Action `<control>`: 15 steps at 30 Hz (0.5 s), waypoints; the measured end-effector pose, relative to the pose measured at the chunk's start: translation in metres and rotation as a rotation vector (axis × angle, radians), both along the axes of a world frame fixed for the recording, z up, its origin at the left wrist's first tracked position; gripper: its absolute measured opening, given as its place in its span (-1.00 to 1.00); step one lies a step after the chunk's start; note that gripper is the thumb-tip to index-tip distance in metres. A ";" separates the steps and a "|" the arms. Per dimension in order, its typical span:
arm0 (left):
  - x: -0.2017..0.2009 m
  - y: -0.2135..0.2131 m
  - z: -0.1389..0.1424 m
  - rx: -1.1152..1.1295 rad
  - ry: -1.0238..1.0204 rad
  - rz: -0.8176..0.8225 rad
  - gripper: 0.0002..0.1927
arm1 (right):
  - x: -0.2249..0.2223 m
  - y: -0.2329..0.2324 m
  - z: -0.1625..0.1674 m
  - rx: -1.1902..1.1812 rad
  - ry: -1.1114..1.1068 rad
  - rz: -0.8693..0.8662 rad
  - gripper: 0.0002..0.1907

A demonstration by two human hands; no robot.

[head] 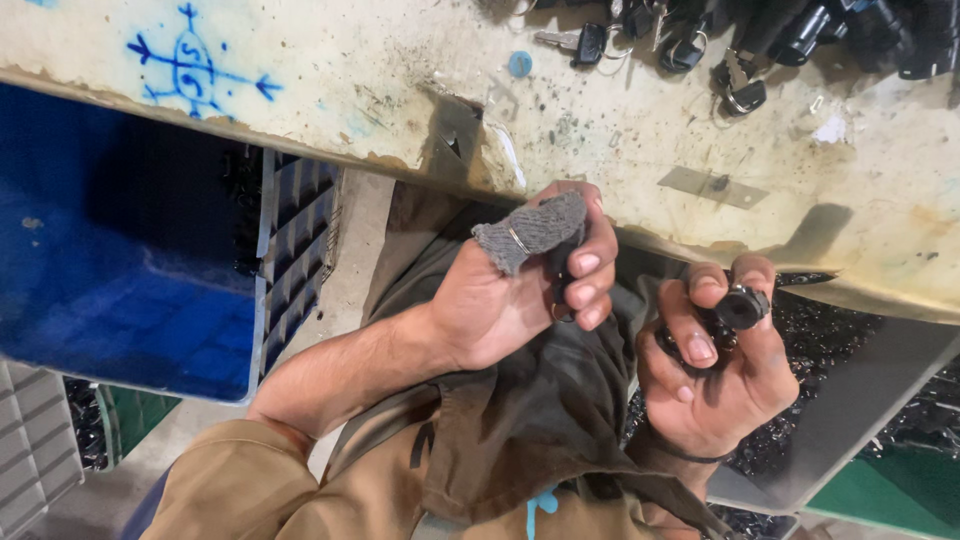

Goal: The person picks small black cylindrical metal parts one at a time from a pile on the workbench, wipes and rubs each part with a gray cloth, and places the wiped part back on the bench, repeating this cycle continuously.

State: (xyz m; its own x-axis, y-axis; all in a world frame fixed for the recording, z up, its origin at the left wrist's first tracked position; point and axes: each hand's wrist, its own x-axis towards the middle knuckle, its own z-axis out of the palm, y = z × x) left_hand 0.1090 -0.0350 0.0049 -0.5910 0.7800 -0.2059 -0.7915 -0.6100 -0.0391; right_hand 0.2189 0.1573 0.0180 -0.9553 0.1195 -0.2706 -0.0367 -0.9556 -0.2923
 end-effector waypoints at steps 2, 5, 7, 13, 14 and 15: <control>-0.001 0.001 0.001 -0.022 0.009 0.001 -0.80 | -0.001 -0.002 0.000 0.042 -0.001 -0.012 -0.92; -0.001 0.000 0.004 -0.076 0.083 0.027 -0.83 | -0.001 -0.007 0.002 0.219 -0.029 -0.070 -0.90; 0.001 -0.001 0.008 -0.365 0.431 0.060 -0.82 | 0.000 -0.012 0.005 0.414 -0.039 -0.130 -0.88; 0.005 -0.003 0.013 -0.909 1.261 0.038 -0.66 | 0.006 -0.024 0.009 0.927 -0.004 -0.245 -0.83; 0.006 -0.003 0.012 -0.910 1.362 0.114 -0.66 | 0.007 -0.025 0.008 0.965 -0.023 -0.269 -0.82; 0.005 -0.003 0.011 -0.889 1.429 0.154 -0.63 | 0.007 -0.025 0.008 1.003 -0.044 -0.294 -0.81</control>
